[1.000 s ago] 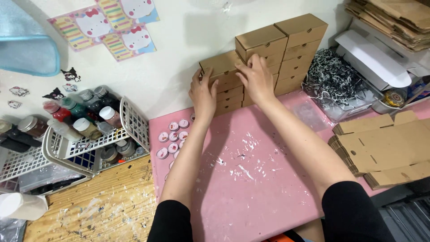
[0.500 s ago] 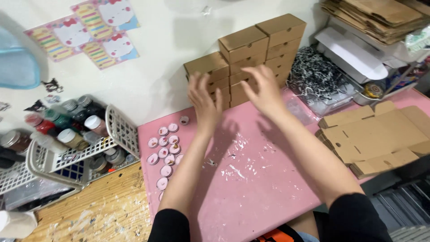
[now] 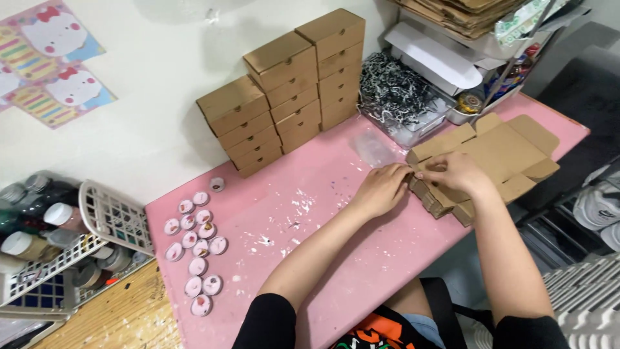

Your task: The recorder is assembling small cardboard boxes and filling them with shredded paper and small bagged items.

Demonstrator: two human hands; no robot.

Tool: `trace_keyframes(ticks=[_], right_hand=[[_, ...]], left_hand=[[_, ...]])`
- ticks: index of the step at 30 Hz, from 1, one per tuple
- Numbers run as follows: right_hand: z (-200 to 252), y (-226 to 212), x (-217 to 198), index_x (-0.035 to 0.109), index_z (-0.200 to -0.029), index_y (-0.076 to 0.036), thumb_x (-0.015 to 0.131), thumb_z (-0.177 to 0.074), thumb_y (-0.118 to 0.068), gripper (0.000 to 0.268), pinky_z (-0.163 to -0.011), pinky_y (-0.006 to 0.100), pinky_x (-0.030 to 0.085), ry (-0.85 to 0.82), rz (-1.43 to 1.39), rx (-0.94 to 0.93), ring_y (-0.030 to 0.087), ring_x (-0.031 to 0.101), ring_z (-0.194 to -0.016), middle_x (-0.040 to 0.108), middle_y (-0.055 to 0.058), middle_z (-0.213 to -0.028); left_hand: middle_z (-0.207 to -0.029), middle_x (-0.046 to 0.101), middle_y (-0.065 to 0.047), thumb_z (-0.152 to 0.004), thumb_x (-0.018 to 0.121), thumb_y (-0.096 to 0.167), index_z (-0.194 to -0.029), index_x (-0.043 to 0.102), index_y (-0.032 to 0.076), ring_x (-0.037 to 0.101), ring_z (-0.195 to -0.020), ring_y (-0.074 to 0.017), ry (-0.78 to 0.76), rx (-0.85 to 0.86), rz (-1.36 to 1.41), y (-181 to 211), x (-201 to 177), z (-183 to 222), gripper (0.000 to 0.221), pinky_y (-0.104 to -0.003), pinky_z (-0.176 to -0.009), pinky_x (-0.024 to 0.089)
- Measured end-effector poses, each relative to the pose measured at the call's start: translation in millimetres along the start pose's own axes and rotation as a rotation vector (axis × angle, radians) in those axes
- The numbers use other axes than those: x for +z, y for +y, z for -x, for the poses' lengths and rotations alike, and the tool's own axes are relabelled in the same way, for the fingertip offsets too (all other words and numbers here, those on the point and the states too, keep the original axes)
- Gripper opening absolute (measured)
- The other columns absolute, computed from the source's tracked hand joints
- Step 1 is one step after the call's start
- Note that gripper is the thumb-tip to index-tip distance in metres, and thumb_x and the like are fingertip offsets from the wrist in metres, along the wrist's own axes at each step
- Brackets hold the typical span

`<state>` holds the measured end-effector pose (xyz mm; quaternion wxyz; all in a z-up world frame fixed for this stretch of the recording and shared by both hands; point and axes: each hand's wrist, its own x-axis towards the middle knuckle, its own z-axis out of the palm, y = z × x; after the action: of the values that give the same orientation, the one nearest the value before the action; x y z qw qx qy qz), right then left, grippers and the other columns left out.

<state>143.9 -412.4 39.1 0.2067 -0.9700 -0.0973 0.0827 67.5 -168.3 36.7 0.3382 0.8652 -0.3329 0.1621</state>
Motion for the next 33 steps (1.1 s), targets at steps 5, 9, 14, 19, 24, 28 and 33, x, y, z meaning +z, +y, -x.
trace_keyframes(ticks=[5, 9, 14, 19, 24, 28, 33], right_hand=[[7, 9, 10, 0.081, -0.109, -0.011, 0.069, -0.088, -0.039, 0.036, -0.091, 0.046, 0.057, 0.117, -0.016, -0.017, 0.037, 0.075, -0.095, 0.079, 0.018, -0.099], [2, 31, 18, 0.076, -0.109, -0.005, 0.066, -0.094, -0.025, 0.028, -0.088, 0.047, 0.056, 0.283, -0.044, -0.083, 0.039, 0.072, -0.093, 0.075, 0.022, -0.100], [64, -14, -36, 0.071, -0.117, 0.000, 0.056, -0.108, -0.022, 0.028, -0.081, 0.043, 0.054, 0.533, -0.349, -0.061, 0.029, 0.070, -0.086, 0.072, 0.021, -0.097], [121, -81, -49, 0.071, -0.122, 0.000, 0.062, -0.116, -0.019, 0.022, -0.071, 0.039, 0.051, 0.760, -0.355, -0.036, 0.027, 0.068, -0.074, 0.070, 0.020, -0.086], [119, -129, -15, 0.071, -0.102, -0.003, 0.065, -0.097, -0.006, 0.009, -0.083, 0.040, 0.062, 0.813, -0.090, -0.890, 0.030, 0.076, -0.096, 0.076, 0.013, -0.105], [116, -159, 16, 0.072, -0.107, -0.004, 0.065, -0.097, -0.005, 0.012, -0.082, 0.036, 0.064, 0.734, -0.161, -1.002, 0.027, 0.077, -0.102, 0.078, 0.011, -0.110], [102, -175, 43, 0.067, -0.121, -0.005, 0.074, -0.089, -0.021, 0.037, -0.092, 0.041, 0.061, 0.490, -0.045, -1.267, 0.028, 0.071, -0.117, 0.074, 0.012, -0.121]], left_hand=[[-0.135, 0.057, -0.015, -0.104, 0.052, 0.022, -0.134, 0.056, 0.008, 0.054, -0.131, -0.0343, 0.058, 0.005, -0.058, -5, 29, -8, 0.033, -0.049, -0.108, 0.043], [-0.129, 0.062, -0.005, -0.104, 0.048, 0.035, -0.126, 0.066, 0.020, 0.050, -0.134, -0.0290, -0.041, 0.048, -0.176, -2, 36, -8, 0.032, -0.055, -0.116, 0.031], [-0.132, 0.062, -0.006, -0.106, 0.042, 0.040, -0.128, 0.067, 0.021, 0.048, -0.137, -0.0267, -0.116, -0.067, -0.136, -2, 40, -11, 0.039, -0.058, -0.120, 0.020], [-0.158, 0.046, -0.017, -0.112, 0.032, 0.054, -0.160, 0.033, 0.013, 0.032, -0.155, -0.0331, -0.206, -0.252, 0.280, -46, 45, -14, 0.062, -0.065, -0.130, -0.001], [-0.175, 0.000, -0.017, -0.090, 0.058, 0.080, -0.165, -0.001, 0.018, 0.009, -0.161, -0.0346, 0.293, -0.110, 0.909, -48, -54, 8, 0.114, -0.058, -0.130, 0.018], [-0.177, 0.014, -0.018, -0.077, 0.072, 0.073, -0.172, 0.009, 0.017, 0.027, -0.159, -0.0360, 0.329, -0.171, 0.695, -56, -107, 52, 0.128, -0.051, -0.130, 0.025], [-0.158, 0.042, -0.015, -0.069, 0.095, 0.027, -0.159, 0.036, 0.014, 0.040, -0.151, -0.0324, 0.232, -0.171, 0.273, -75, -128, 97, 0.110, -0.049, -0.125, 0.038]])
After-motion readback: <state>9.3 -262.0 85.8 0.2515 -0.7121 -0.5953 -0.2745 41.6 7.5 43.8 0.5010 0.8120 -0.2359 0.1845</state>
